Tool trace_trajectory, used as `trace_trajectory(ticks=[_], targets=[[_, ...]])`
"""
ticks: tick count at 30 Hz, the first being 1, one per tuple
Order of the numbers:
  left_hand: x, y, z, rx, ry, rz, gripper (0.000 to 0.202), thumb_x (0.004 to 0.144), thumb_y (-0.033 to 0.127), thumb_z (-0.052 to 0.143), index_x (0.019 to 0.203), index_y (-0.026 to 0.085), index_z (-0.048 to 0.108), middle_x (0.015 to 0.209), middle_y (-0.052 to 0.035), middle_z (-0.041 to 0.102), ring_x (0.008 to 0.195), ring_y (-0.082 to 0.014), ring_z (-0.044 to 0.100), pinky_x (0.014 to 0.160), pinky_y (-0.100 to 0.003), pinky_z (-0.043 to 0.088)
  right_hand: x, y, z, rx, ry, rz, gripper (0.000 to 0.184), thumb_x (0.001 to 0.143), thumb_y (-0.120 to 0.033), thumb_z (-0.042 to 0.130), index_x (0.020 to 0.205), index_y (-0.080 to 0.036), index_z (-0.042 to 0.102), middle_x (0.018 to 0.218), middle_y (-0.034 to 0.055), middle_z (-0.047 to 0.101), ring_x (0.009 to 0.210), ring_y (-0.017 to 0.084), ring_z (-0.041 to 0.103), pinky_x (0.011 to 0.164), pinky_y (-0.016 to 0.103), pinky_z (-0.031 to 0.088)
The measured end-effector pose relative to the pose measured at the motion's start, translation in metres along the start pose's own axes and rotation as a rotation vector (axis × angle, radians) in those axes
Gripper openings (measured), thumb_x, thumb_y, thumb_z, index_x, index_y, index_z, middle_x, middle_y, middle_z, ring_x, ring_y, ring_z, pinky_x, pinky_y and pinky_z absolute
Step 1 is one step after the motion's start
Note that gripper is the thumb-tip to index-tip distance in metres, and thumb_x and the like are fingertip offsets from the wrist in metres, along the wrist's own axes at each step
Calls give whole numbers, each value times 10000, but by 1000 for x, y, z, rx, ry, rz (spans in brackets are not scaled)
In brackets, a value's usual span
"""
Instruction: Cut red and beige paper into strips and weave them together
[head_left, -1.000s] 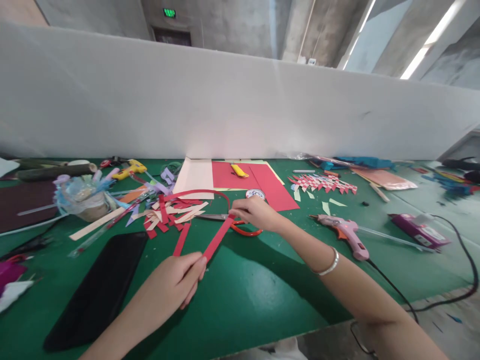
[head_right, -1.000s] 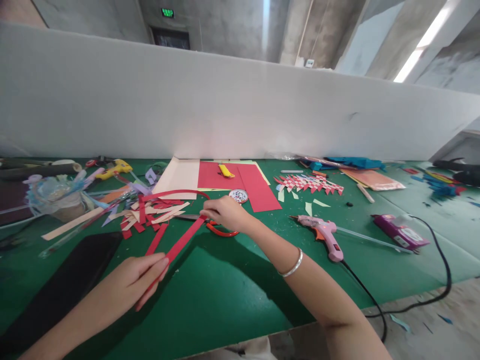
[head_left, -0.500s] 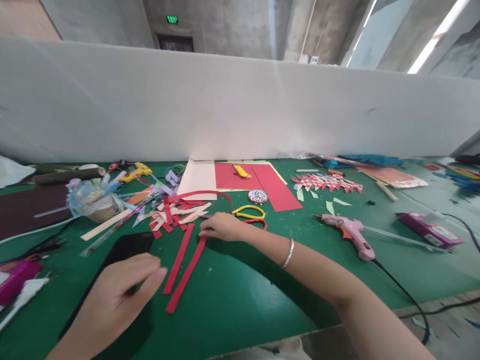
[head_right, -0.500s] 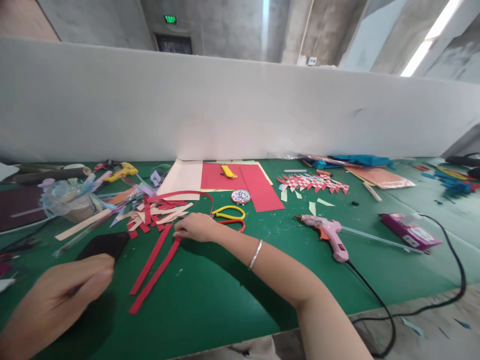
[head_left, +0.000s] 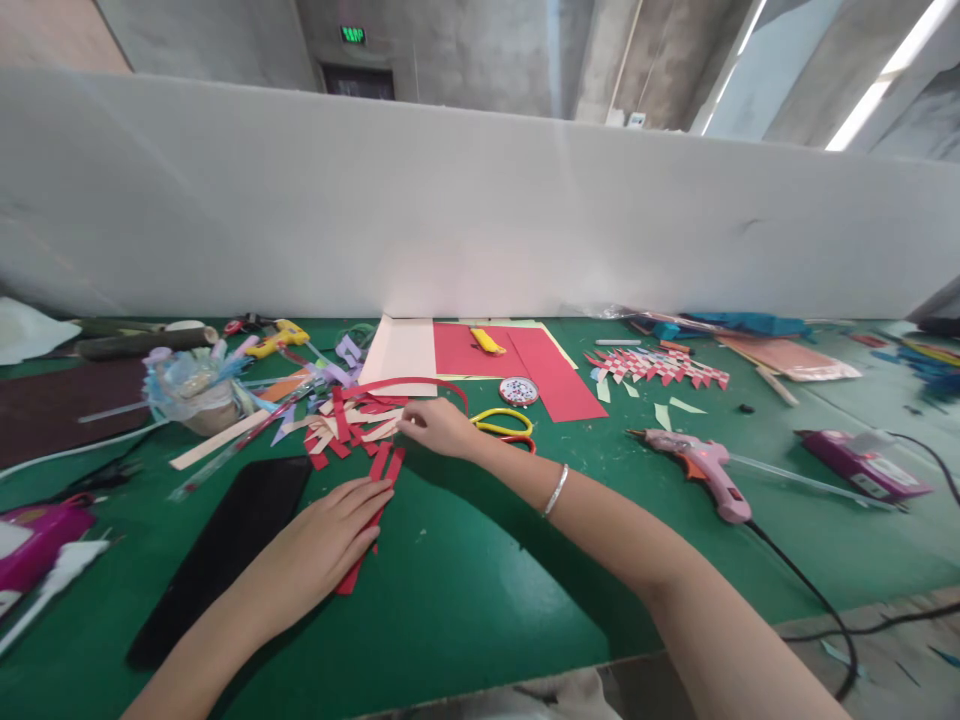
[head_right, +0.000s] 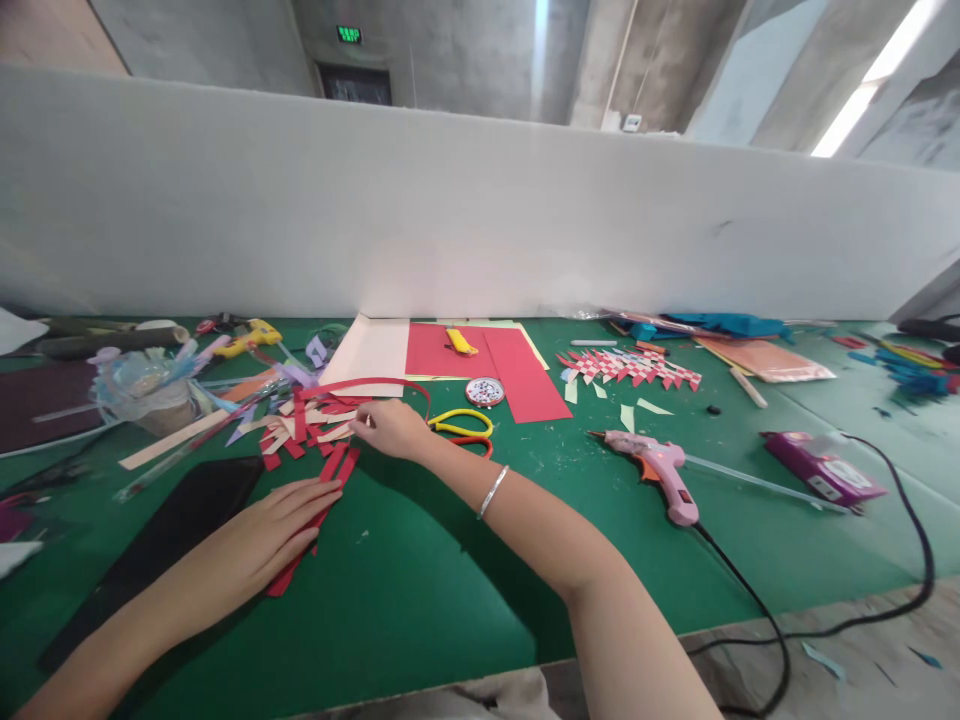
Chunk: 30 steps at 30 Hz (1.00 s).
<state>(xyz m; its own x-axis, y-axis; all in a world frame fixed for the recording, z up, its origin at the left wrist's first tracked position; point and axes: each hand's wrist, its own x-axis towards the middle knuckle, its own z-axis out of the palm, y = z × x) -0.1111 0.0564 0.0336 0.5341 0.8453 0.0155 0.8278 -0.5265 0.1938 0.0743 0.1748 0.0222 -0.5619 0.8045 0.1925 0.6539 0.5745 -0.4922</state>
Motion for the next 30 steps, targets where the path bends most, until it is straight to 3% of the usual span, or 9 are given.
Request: trace_trajectory(ticks=[3,7,11,14,19,24,26,28,30], targets=[[0,1,1,23,-20,-14,429,891,362,325,1264,228,492,1320,-32,492,1192,-207,458,975,-354,411,8,12,-9,-64,102,124,203,873,-267,407,986,-201,562,925,28,611,799,124,557,660,211,371],[7,5,5,97,-27,-36,454,886,396,332,1270,210,487,1334,-48,477,1222,-231,414,1004,-392,364,18,33,-14,-130,157,289,350,836,-183,433,1185,-203,447,1186,111,491,939,192,564,716,273,418],[16,9,8,127,-28,-27,459,875,425,347,1253,217,504,1304,-64,507,1219,-260,412,1031,-474,286,26,53,-12,-134,144,433,255,824,-179,464,1067,-164,541,1120,147,537,944,227,579,737,316,438],[23,9,5,93,19,10,469,874,462,335,1252,238,500,1302,-66,506,1221,-254,405,1029,-473,277,27,60,-17,-95,177,471,203,842,-165,427,944,-154,602,1002,138,611,951,227,580,755,314,434],[44,9,-21,-12,220,66,428,865,448,361,1203,232,512,1259,-74,523,1185,-245,417,1010,-429,301,18,61,-38,23,263,377,227,826,-161,443,979,-154,610,1006,111,636,926,186,583,755,270,431],[76,10,-47,-230,446,-86,483,834,475,372,1206,178,452,1249,-111,493,1188,-255,395,1004,-423,297,-5,44,-63,181,266,241,245,798,-153,416,973,-152,586,807,19,632,611,83,570,601,194,446],[87,13,-48,-448,378,-145,509,817,514,383,1181,167,464,1228,-109,517,1156,-243,442,980,-395,337,-15,33,-70,314,278,179,241,772,-145,415,949,-143,578,707,-7,593,527,69,536,545,187,438],[95,22,-46,-677,237,-146,508,792,549,409,1099,161,521,1154,-93,579,1093,-226,507,935,-347,389,-24,23,-74,419,321,118,217,746,-149,432,910,-137,574,659,-18,556,497,67,516,523,192,429],[102,33,-42,-816,150,-127,496,754,569,457,1003,157,575,1075,-76,629,1039,-224,547,894,-320,420,-29,17,-74,424,372,88,184,727,-159,457,870,-140,572,661,-19,546,487,65,501,525,200,424]])
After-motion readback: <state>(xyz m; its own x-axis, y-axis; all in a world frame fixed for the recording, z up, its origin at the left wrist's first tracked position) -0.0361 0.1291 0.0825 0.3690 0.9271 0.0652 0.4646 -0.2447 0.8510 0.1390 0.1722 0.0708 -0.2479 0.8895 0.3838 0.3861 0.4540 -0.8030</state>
